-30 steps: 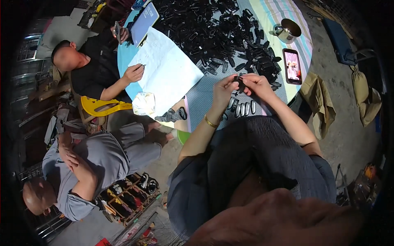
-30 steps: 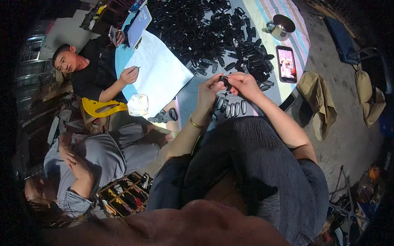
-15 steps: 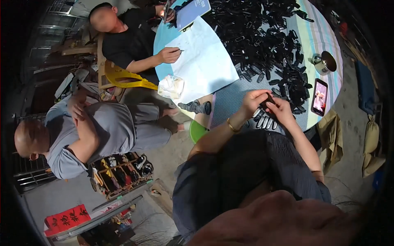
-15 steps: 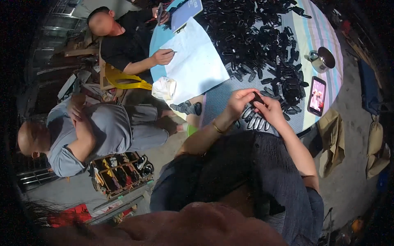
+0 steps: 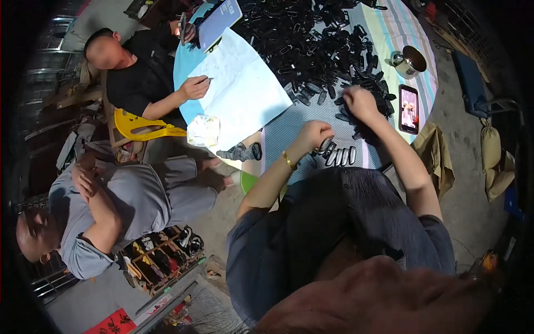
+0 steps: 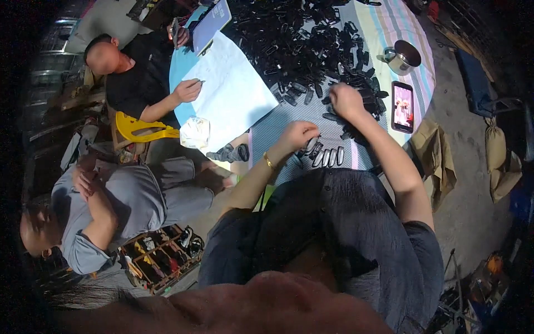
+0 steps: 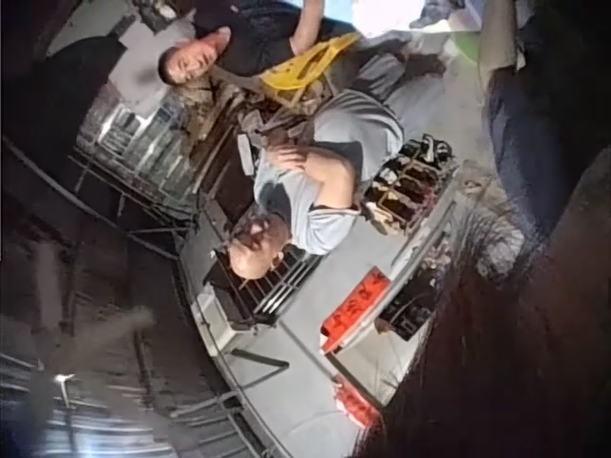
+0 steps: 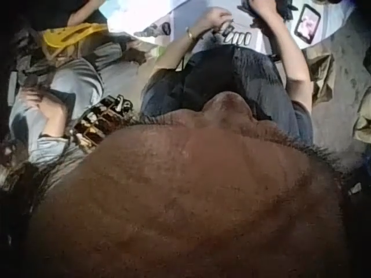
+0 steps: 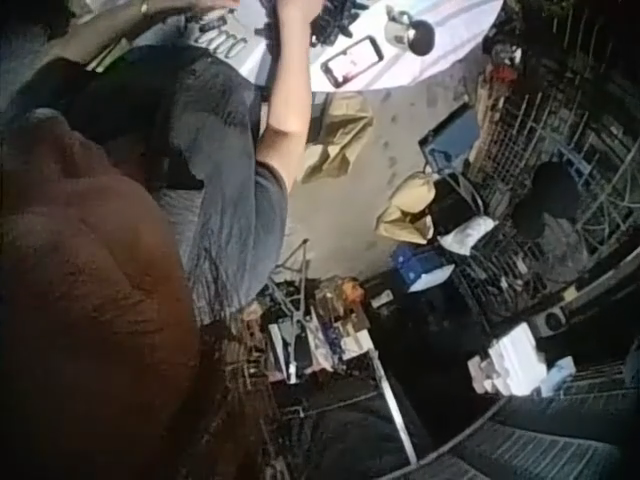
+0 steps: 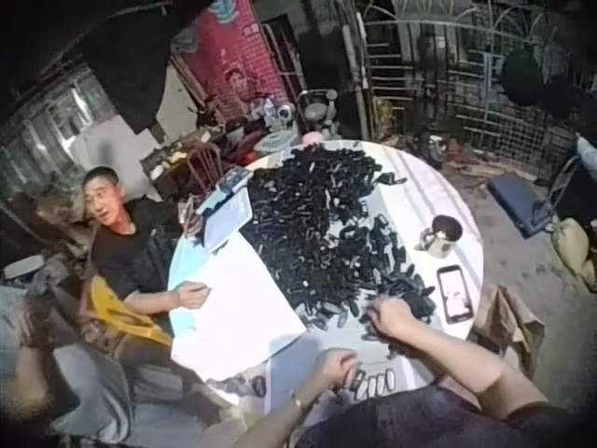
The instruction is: Assembling small black plastic components by snapping them together manually.
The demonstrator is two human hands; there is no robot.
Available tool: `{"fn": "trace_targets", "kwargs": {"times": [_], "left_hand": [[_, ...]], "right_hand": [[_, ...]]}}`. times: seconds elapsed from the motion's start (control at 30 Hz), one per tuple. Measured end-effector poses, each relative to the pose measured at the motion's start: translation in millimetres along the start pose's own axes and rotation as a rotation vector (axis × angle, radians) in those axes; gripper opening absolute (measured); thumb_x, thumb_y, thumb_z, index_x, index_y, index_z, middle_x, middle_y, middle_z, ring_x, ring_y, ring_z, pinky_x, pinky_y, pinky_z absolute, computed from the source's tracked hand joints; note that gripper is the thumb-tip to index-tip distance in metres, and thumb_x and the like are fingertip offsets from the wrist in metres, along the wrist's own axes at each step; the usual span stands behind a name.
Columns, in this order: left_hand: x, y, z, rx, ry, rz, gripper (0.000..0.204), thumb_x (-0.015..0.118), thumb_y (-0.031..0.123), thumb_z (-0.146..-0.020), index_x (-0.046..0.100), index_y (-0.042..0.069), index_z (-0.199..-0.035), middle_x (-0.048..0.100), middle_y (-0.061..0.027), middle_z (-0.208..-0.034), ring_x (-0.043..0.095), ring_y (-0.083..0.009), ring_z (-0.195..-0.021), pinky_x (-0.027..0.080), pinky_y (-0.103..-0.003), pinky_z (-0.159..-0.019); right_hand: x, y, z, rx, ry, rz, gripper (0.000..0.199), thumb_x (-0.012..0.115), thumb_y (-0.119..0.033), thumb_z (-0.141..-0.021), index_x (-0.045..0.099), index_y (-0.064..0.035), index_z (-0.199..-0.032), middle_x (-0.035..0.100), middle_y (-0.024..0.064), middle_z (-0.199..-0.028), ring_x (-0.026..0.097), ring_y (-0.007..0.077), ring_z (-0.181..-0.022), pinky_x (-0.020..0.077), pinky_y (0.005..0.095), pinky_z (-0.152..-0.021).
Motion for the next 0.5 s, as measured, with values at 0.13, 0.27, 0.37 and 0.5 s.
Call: {"fn": "trace_targets", "kwargs": {"times": [0.13,0.27,0.37,0.5], "left_hand": [[-28,8,-35,0.144,0.524,-0.355,0.019,0.064,0.017,-0.072,0.057,0.0,-0.078,0.056,-0.0171,-0.075,0.056,-0.0327,-0.069,0.045,-0.039,-0.062],[-16,-10,-65,0.01,0.444,-0.661,0.016,0.063,0.011,-0.071,0.055,0.001,-0.079,0.055,-0.0155,-0.081,0.054,-0.0306,-0.078,0.046,-0.037,-0.067],[-4,-11,-67,0.092,0.391,-0.749,0.015,0.06,0.008,-0.071,0.053,0.0,-0.082,0.055,-0.0156,-0.083,0.053,-0.0288,-0.084,0.045,-0.035,-0.072],[-2,-11,-58,0.132,0.415,-0.454,0.023,0.066,0.003,-0.067,0.055,0.001,-0.088,0.058,-0.0119,-0.08,0.056,-0.0272,-0.076,0.046,-0.037,-0.07]], "right_hand": [[0,21,-38,0.031,0.1,0.134,0.018,0.054,-0.012,-0.076,0.062,-0.0014,-0.089,0.059,0.0168,-0.089,0.058,0.0344,-0.082,0.0485,0.0418,-0.069],[-3,18,-53,-0.023,0.197,0.231,0.025,0.058,-0.014,-0.075,0.058,-0.0031,-0.098,0.057,0.0146,-0.093,0.056,0.0304,-0.089,0.0494,0.0396,-0.071],[2,31,-58,0.126,0.13,0.32,0.022,0.056,-0.011,-0.076,0.056,-0.0042,-0.097,0.059,0.0152,-0.091,0.058,0.0303,-0.085,0.0501,0.0402,-0.068],[15,58,-69,0.179,0.104,0.3,0.034,0.054,-0.007,-0.071,0.054,-0.0063,-0.105,0.062,0.0163,-0.082,0.061,0.0338,-0.078,0.05,0.0433,-0.067]]}}
Point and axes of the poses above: each hand's wrist, its own z-axis away from the middle knuckle, its own x-axis out of the palm, y = z × x, the point moved 6 cm from there along -z, towards the middle knuckle
